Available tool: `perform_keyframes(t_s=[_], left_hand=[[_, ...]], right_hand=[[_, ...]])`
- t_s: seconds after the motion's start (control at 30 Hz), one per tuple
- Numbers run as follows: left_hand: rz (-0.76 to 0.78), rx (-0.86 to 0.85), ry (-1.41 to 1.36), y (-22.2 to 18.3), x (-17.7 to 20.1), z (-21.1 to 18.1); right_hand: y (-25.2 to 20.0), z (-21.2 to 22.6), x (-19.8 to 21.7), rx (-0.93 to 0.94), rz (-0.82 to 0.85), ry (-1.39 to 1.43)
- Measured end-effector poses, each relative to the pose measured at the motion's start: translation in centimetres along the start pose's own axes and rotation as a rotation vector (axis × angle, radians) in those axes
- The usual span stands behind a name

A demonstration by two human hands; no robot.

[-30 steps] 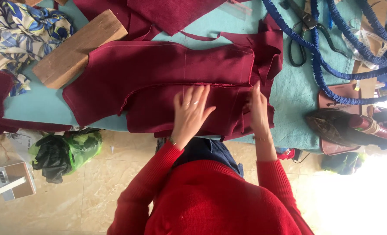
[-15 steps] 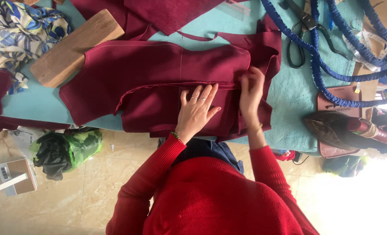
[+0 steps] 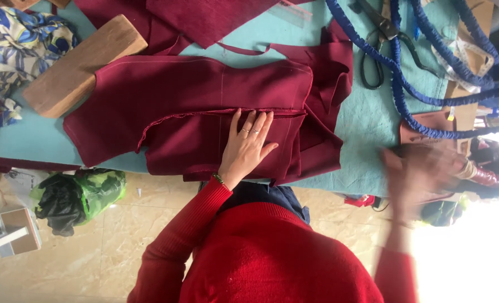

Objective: Ironing and pressing seams of maroon fabric pieces on a work table using a steam iron and a wooden block

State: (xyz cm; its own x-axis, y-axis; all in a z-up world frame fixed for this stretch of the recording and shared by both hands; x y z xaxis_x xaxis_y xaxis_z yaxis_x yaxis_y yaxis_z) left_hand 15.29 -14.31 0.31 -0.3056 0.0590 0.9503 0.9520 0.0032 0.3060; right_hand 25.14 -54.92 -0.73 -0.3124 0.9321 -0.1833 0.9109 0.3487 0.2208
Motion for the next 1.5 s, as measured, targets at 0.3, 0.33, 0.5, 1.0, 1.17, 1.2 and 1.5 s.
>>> perform_keyframes(t_s=[0.3, 0.33, 0.5, 1.0, 1.17, 1.2, 1.5], left_hand=[[0.053, 0.106, -0.102, -1.1, 0.9, 1.2], [0.008, 0.193, -0.111, -1.6, 1.1, 2.0], [-0.017, 0.360, -0.083, -4.0, 2.7, 5.5], [-0.115, 0.330, 0.184, -5.5, 2.1, 8.4], [-0.239, 0.413, -0.025, -6.6, 2.1, 12.2], [-0.239, 0.417, -0.025, -7.0, 2.0, 12.9], [-0.373, 0.454, -0.002, -9.4, 1.7, 16.5]], right_hand=[[2.7, -4.4, -15.9, 0.292, 0.361, 1.751], [3.0, -4.4, -15.7, 0.345, 0.453, 1.685], [4.7, -8.4, -8.4, 0.531, 0.626, 1.572], [11.6, -15.2, 19.5, 0.560, -0.503, 1.742], [13.0, -16.0, 25.0, 0.529, -0.645, 1.723], [13.2, -16.4, 26.3, 0.532, -0.648, 1.723], [14.8, -17.1, 35.5, 0.549, -0.755, 1.674]])
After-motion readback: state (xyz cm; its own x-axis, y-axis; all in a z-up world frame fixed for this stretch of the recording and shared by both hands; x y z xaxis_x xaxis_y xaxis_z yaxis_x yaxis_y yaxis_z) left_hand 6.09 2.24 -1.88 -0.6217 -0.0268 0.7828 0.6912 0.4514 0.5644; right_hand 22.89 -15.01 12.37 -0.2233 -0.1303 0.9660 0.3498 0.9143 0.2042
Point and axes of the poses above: each hand's wrist, its own y-axis towards the middle knuckle, its own x-axis out of the back of the hand, z = x × y, the point moved 2 cm from there along y, towards the middle knuckle, and after that the axes turned 6 degrees about x, right-handed, at the moved point
